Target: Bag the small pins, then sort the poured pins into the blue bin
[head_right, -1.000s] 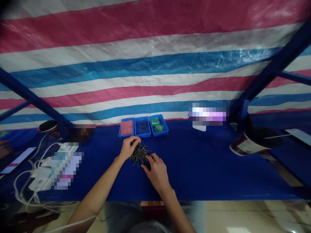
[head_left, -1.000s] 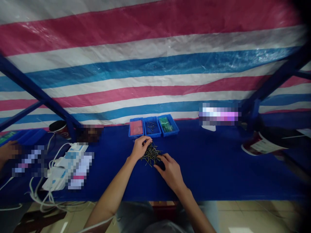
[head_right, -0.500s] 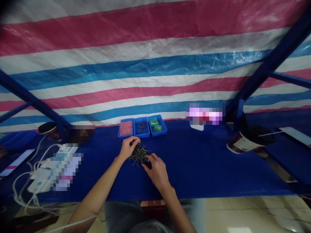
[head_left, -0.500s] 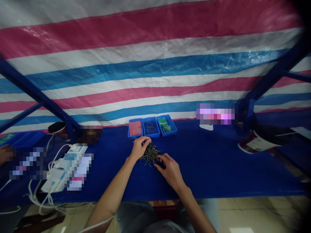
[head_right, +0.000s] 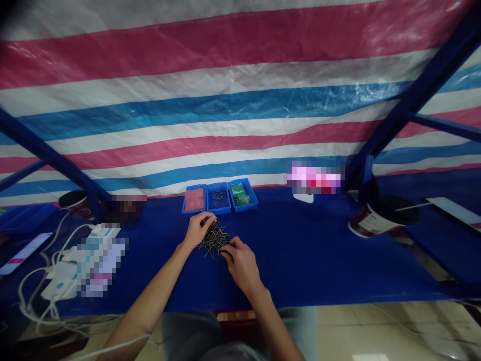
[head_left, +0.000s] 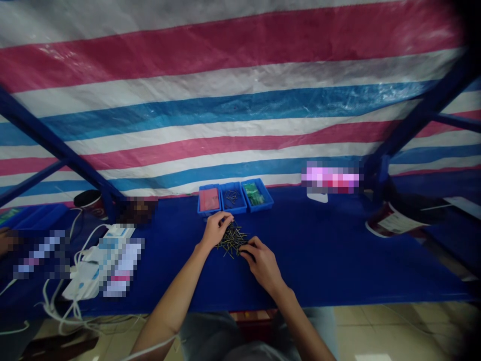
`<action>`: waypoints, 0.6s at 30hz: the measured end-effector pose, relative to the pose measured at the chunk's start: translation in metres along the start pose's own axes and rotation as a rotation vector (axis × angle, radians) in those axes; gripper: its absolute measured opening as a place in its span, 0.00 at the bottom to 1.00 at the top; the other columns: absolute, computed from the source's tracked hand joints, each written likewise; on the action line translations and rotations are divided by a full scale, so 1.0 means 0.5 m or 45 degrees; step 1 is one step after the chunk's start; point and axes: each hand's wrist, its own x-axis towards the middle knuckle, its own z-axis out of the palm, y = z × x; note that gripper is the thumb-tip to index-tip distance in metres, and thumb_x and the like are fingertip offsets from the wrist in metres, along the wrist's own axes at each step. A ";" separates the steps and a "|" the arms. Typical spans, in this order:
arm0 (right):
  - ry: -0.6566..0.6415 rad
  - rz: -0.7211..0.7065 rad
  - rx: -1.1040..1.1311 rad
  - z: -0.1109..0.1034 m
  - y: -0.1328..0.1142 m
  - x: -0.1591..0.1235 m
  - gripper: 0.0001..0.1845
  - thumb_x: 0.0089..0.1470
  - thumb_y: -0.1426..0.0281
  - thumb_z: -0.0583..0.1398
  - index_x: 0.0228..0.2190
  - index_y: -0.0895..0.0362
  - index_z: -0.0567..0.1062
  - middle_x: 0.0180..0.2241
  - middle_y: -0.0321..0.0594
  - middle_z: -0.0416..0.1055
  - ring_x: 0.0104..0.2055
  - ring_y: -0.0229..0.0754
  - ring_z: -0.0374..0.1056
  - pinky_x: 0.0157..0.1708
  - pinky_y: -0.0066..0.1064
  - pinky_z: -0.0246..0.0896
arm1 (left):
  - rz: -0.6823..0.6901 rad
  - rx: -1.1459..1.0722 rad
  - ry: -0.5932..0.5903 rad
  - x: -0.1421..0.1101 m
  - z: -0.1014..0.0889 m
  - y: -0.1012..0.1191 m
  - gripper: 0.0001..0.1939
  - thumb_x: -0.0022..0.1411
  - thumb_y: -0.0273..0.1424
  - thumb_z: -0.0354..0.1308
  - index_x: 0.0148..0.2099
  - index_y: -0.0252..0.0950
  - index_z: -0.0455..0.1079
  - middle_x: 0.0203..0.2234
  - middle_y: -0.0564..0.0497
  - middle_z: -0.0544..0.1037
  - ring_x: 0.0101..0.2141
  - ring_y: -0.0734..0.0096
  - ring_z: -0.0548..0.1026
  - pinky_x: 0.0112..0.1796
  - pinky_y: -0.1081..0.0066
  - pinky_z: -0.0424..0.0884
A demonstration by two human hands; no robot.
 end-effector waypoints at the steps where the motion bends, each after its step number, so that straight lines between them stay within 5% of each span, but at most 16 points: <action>1: -0.001 0.002 0.005 0.001 0.001 0.002 0.10 0.61 0.73 0.59 0.38 0.49 0.80 0.38 0.39 0.70 0.35 0.43 0.71 0.37 0.32 0.68 | -0.001 -0.002 -0.002 0.000 0.000 0.001 0.14 0.69 0.38 0.54 0.38 0.35 0.76 0.32 0.49 0.81 0.30 0.70 0.76 0.31 0.73 0.68; 12: 0.053 0.043 0.390 -0.028 0.004 0.026 0.09 0.61 0.71 0.57 0.34 0.53 0.79 0.35 0.39 0.68 0.33 0.41 0.69 0.34 0.30 0.65 | 0.014 0.000 -0.041 0.001 -0.003 0.006 0.14 0.70 0.37 0.54 0.38 0.35 0.77 0.32 0.49 0.81 0.31 0.70 0.76 0.32 0.74 0.68; 18: 0.185 0.017 0.662 -0.083 0.000 0.126 0.08 0.59 0.66 0.59 0.34 0.56 0.78 0.36 0.42 0.74 0.31 0.41 0.68 0.33 0.31 0.64 | 0.008 0.013 -0.054 0.003 -0.005 0.009 0.12 0.69 0.36 0.54 0.39 0.36 0.76 0.33 0.49 0.81 0.33 0.68 0.77 0.36 0.71 0.70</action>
